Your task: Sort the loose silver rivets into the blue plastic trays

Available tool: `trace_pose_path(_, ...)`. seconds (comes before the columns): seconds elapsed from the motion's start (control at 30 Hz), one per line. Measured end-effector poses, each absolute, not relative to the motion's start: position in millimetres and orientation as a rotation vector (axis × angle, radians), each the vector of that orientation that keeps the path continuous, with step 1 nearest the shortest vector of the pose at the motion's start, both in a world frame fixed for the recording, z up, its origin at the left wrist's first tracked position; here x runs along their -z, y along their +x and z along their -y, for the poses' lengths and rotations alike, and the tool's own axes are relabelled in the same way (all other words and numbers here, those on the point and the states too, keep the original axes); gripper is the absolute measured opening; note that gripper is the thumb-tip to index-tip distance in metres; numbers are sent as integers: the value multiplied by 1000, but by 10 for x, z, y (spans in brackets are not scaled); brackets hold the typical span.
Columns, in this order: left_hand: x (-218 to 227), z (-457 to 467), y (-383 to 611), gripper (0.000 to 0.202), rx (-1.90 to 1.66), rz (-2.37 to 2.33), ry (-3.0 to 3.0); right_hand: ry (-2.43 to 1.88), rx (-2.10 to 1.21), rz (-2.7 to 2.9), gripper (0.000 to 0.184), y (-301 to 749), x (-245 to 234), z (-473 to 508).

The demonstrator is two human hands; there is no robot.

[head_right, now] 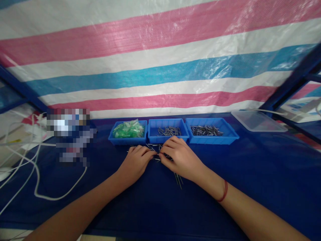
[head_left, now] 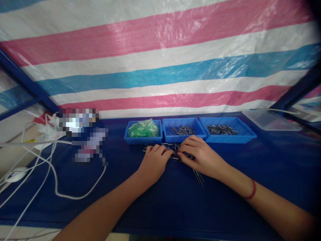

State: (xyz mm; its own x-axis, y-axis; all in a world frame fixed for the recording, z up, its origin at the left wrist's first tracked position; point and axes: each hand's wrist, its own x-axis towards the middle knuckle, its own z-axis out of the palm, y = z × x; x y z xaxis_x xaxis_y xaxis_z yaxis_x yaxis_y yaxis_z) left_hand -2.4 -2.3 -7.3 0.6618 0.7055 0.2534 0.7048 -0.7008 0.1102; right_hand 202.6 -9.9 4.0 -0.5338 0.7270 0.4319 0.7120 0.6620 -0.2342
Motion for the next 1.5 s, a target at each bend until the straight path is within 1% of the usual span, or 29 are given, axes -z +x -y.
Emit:
trace_pose_path(0.13,28,40,-7,24,-743,-1160,2676,-1090,-124,2341,8,1990,-15,113)
trace_pose_path(0.27,-34,98,39,25,-1117,-988,2323,-985,-306,2252,11,1911,-17,168)
trace_pose_path(0.37,-43,141,67,23,-1222,-953,2195,-915,-443,2171,8,1845,-23,213)
trace_pose_path(0.43,-40,157,73,22,-1223,-966,2180,-890,-519,2118,7,1813,-19,229)
trace_pose_path(0.63,-45,149,59,24,-1192,-995,2150,-921,-669,1968,12,1788,-3,228)
trace_pose_path(0.73,-45,132,61,24,-1173,-1001,2137,-944,-663,1951,13,1793,-14,237)
trace_pose_path(0.87,-47,106,71,10,-1147,-1020,2118,-979,-618,1932,10,1794,-33,255)
trace_pose_path(1.03,-70,107,71,10,-1148,-1037,2080,-968,-667,1923,8,1797,-35,253)
trace_pose_path(1.23,-114,122,68,10,-1165,-966,2087,-939,-738,1935,16,1814,-33,231)
trace_pose_path(1.4,-123,108,58,11,-1243,-954,2110,-989,-730,1850,13,1856,-43,212)
trace_pose_path(1.5,-112,96,48,12,-1229,-978,2127,-1022,-742,1779,16,1875,-55,204)
